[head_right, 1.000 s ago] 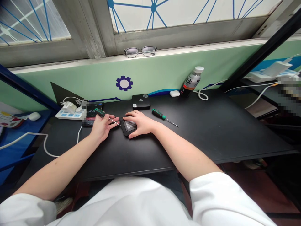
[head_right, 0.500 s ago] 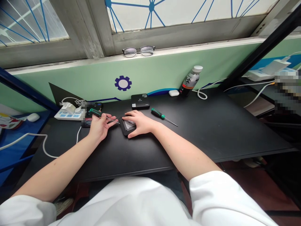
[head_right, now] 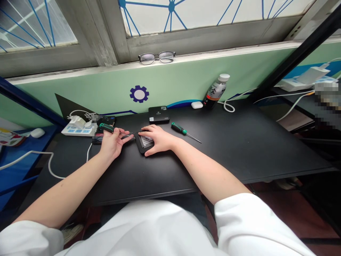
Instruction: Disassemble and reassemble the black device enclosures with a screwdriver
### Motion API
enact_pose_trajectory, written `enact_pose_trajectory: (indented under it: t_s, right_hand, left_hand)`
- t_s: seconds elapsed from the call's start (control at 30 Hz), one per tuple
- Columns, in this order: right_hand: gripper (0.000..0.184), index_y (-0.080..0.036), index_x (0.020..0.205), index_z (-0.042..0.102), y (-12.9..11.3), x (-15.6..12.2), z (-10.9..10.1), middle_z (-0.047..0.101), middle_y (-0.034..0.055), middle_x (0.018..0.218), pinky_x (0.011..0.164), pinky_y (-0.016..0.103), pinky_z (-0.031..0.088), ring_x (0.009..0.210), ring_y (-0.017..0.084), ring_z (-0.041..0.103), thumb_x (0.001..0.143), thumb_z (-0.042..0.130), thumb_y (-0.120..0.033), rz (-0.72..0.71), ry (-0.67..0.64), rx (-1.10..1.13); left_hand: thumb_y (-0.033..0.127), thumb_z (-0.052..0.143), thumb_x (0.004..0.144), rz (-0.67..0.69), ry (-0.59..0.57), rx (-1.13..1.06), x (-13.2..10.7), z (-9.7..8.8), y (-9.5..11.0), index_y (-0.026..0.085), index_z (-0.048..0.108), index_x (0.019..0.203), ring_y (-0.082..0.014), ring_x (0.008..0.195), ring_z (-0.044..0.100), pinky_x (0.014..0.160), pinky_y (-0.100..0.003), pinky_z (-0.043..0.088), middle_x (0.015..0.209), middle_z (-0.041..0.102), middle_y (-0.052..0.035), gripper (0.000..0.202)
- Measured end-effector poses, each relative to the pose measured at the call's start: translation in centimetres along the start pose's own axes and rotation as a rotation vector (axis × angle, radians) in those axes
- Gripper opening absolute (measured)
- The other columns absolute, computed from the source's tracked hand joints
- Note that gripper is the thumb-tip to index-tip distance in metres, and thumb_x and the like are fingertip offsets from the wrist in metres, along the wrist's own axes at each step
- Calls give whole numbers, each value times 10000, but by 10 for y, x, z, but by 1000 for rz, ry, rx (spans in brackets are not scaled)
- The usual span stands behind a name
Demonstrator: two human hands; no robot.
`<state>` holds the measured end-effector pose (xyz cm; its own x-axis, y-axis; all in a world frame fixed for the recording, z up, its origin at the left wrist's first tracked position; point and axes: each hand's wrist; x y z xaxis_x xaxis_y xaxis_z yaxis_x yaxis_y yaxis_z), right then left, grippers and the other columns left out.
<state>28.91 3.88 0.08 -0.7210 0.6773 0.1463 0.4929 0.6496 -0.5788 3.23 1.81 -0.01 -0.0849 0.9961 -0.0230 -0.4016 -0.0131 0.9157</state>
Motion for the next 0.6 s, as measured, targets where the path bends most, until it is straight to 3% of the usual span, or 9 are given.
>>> enact_pose_trajectory:
  t_s: [0.6]
  right_hand:
    - [1027,-274,1560,581,3,-1,2,490,185,1640,1281,666,351,1560,428,382,654,977,-552,2,15,36]
  left_hand:
    - [388,862,889,-114,-35,-3,3,-5,-2,267,401,989,-144,793,739,968,-629,614,808,614,119,487]
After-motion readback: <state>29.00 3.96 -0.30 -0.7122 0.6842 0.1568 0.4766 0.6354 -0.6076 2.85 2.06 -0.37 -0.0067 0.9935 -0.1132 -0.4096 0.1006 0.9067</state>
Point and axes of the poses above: each hand's wrist, its own x-axis towards the middle knuckle, its own z-axis out of the palm, y = z × x
